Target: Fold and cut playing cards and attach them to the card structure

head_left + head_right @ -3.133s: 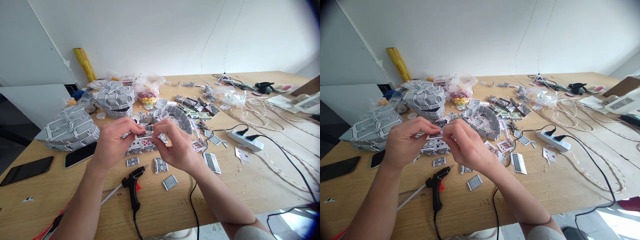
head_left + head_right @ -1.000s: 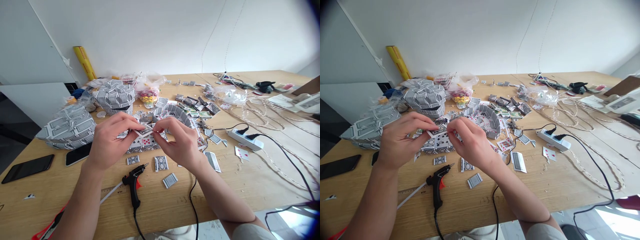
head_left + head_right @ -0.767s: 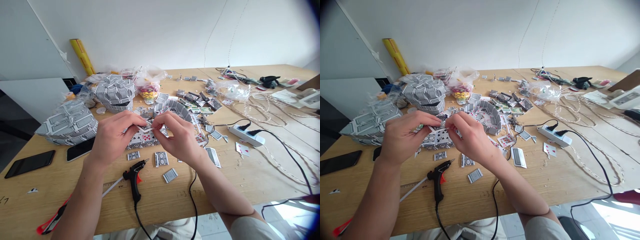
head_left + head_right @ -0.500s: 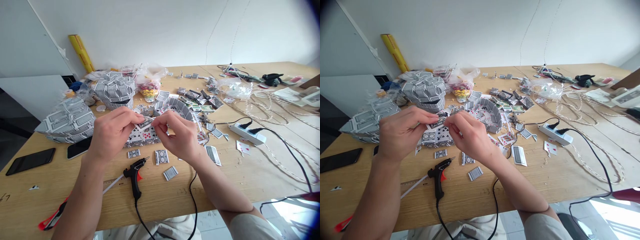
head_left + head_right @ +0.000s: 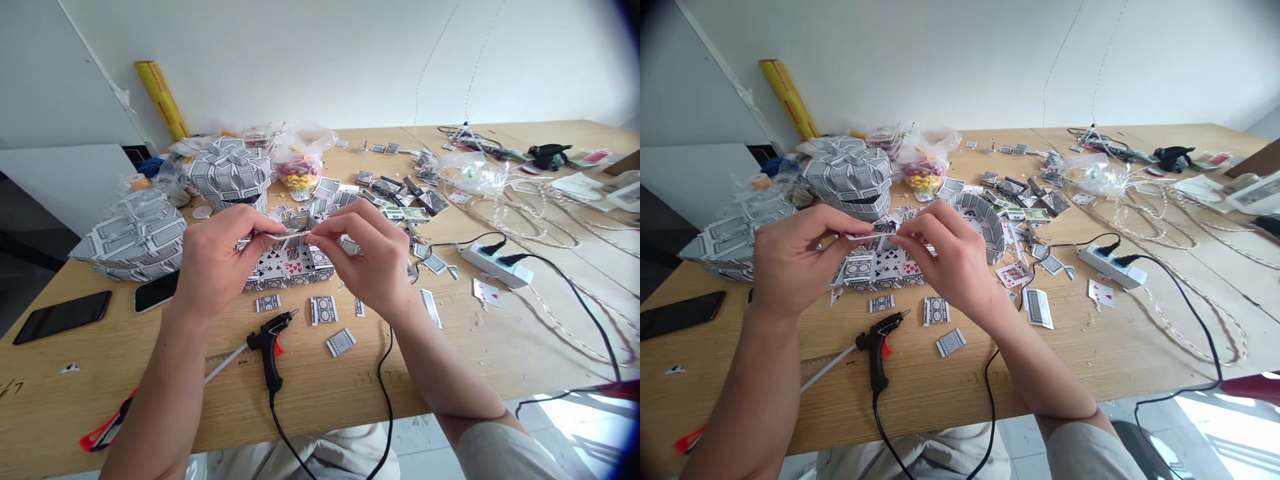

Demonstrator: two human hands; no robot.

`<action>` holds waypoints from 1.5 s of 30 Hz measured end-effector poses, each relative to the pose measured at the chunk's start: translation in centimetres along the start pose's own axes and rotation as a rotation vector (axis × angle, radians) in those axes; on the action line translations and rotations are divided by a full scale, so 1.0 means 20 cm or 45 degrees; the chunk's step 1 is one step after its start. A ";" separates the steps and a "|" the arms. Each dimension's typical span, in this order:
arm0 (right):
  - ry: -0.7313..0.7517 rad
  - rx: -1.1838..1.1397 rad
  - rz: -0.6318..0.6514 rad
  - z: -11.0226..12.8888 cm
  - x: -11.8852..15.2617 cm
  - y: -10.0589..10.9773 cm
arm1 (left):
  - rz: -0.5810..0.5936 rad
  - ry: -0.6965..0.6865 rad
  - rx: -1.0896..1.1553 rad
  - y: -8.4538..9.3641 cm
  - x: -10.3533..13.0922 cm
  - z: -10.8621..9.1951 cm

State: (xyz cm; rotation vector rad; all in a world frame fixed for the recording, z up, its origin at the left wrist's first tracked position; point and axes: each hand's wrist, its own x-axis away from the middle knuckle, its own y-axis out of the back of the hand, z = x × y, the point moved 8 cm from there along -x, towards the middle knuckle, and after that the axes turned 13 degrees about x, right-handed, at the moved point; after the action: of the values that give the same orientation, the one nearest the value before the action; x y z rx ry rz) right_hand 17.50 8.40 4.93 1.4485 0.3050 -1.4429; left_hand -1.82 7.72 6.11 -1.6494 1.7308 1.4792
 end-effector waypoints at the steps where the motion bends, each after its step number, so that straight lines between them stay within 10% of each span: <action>1: 0.003 -0.009 0.038 0.00 0.00 -0.01 | -0.009 0.036 0.008 0.00 0.00 0.01; 24: -0.304 -0.276 -0.118 -0.09 0.03 0.04 | -0.054 0.307 0.239 -0.03 0.03 0.08; 36: -0.788 -0.607 0.422 -0.23 0.08 -0.17 | 0.055 0.195 0.253 -0.10 0.01 0.11; 45: -0.922 -0.951 0.442 -0.26 0.09 -0.20 | -0.028 0.190 0.181 -0.11 0.02 0.12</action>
State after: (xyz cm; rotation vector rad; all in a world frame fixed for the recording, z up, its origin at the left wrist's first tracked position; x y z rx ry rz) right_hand 17.93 13.45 0.21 0.3153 0.0981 -1.2681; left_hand -0.98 10.04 3.86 -1.7358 1.8422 1.2206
